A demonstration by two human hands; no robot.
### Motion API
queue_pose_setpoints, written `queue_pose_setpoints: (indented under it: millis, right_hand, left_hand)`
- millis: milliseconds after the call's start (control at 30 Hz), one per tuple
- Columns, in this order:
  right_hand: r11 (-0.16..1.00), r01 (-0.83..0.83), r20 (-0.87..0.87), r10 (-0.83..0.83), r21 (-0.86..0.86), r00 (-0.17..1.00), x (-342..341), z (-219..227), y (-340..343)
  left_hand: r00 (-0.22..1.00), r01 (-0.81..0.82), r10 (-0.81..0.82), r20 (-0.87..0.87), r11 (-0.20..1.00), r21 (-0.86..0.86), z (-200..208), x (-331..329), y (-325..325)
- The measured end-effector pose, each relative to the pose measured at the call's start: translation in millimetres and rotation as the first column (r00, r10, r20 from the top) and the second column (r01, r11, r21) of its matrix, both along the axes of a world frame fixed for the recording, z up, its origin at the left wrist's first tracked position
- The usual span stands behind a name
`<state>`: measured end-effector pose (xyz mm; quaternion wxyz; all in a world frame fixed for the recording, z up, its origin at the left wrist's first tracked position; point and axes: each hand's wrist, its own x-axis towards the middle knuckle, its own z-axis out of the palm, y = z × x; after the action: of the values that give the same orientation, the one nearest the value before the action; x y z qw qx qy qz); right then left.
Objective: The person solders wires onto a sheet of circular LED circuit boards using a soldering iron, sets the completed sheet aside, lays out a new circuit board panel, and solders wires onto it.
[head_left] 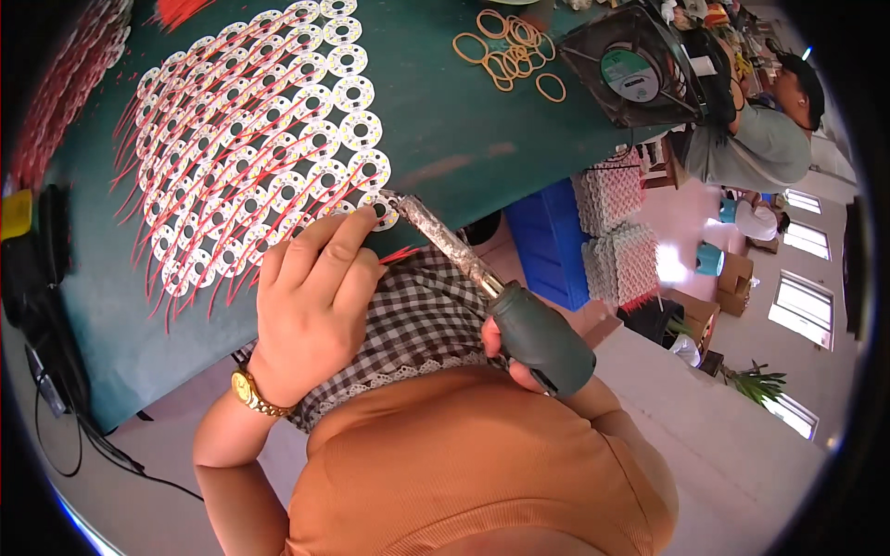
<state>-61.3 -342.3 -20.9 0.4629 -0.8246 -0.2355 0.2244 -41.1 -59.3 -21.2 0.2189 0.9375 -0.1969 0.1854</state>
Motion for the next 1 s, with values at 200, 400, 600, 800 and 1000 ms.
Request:
queue_pose_setpoints:
  millis: [200, 400, 600, 800, 1000]
  right_hand:
    - [0.920, 0.143, -0.582, -0.345, -0.365, 0.736, 1.8, 15.0, 10.3]
    - [0.858, 0.275, -0.843, -0.494, -0.434, 0.212, 16.8, 27.3, 12.2]
    - [0.990, 0.023, -0.151, -0.045, -0.140, 0.988, 2.8, 16.7, 11.4]
    - [0.885, 0.100, -0.629, -0.399, -0.456, 0.667, 17.7, 39.5, 29.0]
    - [0.992, 0.100, -0.303, -0.118, -0.076, 0.946, 4.7, 12.6, 10.7]
  left_hand:
    - [0.999, -0.012, 0.011, -0.042, 0.999, -0.032, 2.7, -1.8, -2.1]
    - [0.999, -0.015, 0.014, -0.040, 1.000, -0.019, 1.2, -2.8, -1.6]
    - [0.999, -0.006, 0.004, -0.043, 0.999, -0.033, 3.1, -1.7, -1.2]
    - [1.000, -0.008, 0.008, 0.002, 1.000, 0.006, -2.4, -1.8, 0.1]
    - [1.000, -0.015, 0.014, 0.020, 1.000, 0.015, -0.6, -0.7, -1.0]
